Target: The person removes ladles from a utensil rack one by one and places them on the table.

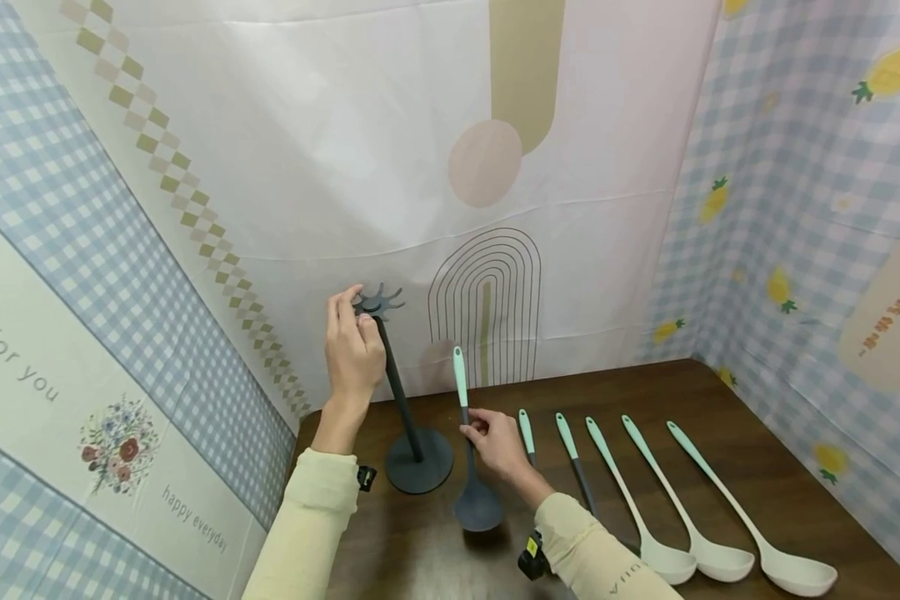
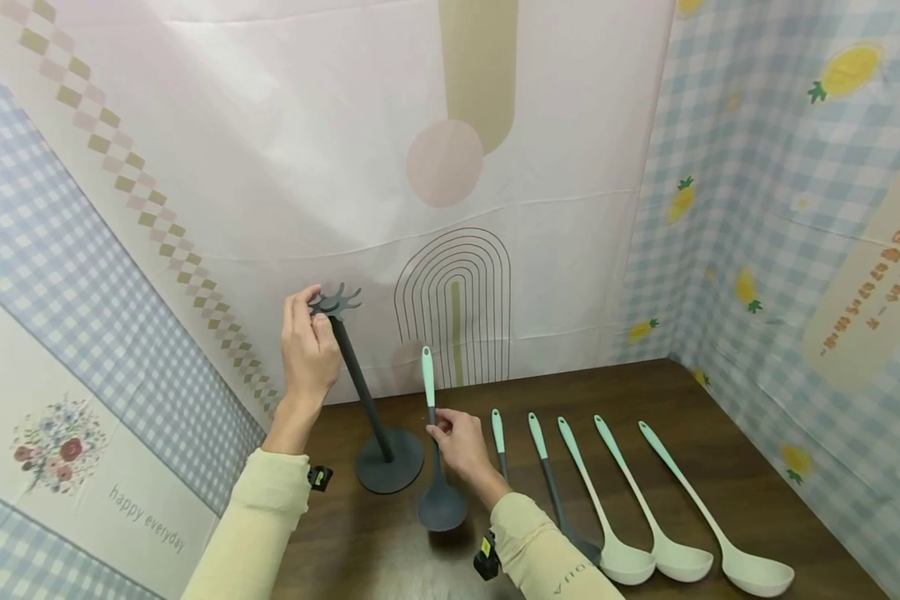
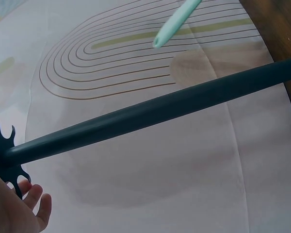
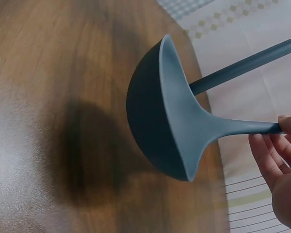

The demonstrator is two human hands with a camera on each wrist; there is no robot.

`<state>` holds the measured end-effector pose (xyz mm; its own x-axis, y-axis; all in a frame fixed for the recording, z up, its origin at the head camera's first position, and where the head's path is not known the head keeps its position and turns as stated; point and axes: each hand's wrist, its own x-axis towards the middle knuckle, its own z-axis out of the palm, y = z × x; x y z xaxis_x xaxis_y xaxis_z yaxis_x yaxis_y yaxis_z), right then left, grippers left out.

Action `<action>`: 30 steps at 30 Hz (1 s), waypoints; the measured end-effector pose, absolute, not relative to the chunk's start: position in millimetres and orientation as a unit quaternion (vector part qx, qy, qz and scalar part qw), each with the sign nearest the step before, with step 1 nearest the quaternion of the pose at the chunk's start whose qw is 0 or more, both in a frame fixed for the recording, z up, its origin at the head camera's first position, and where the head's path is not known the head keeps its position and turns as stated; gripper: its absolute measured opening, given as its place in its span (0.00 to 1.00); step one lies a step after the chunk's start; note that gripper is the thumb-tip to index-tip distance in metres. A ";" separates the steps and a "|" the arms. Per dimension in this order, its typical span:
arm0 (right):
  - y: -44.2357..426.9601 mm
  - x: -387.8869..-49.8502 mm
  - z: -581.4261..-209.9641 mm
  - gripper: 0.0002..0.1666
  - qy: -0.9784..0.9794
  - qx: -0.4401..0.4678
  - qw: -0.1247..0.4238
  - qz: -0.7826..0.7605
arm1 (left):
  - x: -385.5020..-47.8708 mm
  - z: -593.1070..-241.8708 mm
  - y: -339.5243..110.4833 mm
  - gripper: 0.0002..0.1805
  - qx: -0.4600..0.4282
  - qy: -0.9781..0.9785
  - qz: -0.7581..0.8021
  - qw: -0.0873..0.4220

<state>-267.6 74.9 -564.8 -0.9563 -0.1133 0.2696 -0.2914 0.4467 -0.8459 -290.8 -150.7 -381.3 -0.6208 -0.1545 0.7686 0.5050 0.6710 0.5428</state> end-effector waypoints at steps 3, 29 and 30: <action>75.4 -266.3 -568.7 0.19 -0.847 0.116 0.076 0.513 | -290.5 -380.5 -151.5 0.28 -0.108 -0.810 -0.390 0.424; 88.5 -260.3 -614.2 0.18 -0.873 0.090 0.032 0.479 | -290.1 -381.2 -150.9 0.28 -0.113 -0.810 -0.389 0.425; 89.0 -260.4 -615.5 0.18 -0.874 0.089 0.033 0.477 | -290.3 -381.4 -150.9 0.28 -0.113 -0.809 -0.389 0.426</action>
<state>-260.4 89.0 -615.5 -0.9819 -0.1246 0.1427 -0.1874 0.5290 -0.8277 -290.3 -150.9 -381.4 -0.6119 -0.1475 0.7771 0.5142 0.6723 0.5325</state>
